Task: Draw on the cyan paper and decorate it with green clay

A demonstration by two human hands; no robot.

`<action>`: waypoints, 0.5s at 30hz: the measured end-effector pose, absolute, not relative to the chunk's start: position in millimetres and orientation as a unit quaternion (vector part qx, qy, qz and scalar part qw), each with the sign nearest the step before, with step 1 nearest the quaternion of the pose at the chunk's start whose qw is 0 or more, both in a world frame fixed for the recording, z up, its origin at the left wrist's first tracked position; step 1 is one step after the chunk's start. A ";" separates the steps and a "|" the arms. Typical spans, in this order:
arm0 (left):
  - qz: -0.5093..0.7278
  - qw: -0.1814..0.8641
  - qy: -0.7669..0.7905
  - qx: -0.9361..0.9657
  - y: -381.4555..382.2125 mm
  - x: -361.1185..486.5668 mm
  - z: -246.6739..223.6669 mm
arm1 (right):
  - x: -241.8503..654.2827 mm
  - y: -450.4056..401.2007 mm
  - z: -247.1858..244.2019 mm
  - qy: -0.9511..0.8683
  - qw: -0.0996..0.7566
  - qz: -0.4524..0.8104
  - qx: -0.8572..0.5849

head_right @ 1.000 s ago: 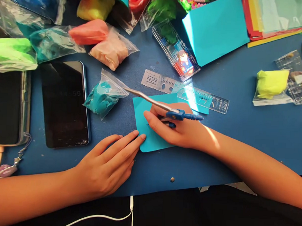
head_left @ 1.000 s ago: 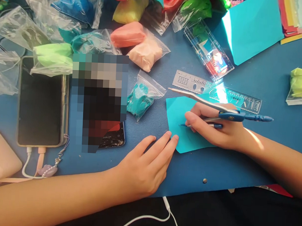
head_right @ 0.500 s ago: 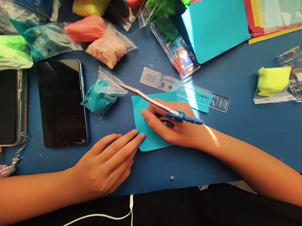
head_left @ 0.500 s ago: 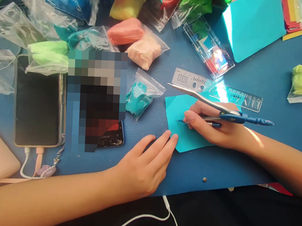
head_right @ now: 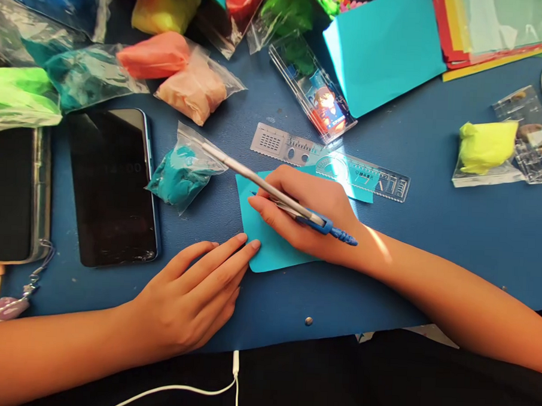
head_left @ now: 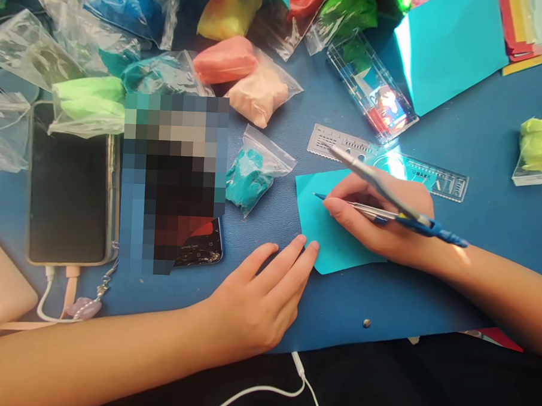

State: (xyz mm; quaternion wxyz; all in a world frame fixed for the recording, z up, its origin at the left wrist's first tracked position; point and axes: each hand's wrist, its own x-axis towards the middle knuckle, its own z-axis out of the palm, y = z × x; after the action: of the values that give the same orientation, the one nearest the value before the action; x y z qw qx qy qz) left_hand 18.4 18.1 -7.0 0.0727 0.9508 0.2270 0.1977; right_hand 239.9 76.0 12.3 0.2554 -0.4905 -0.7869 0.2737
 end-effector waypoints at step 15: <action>0.205 0.064 0.226 0.950 19.4 19.5 -7.1 | 233.2 66.9 9.0 -0.733 0.325 0.295 -0.519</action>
State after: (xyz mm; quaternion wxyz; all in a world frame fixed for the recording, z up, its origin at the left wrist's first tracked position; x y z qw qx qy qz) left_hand 19.5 19.4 -7.1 0.0639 0.9501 0.2260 0.2054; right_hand 233.2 66.9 9.0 0.3252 -0.5189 -0.7334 0.2951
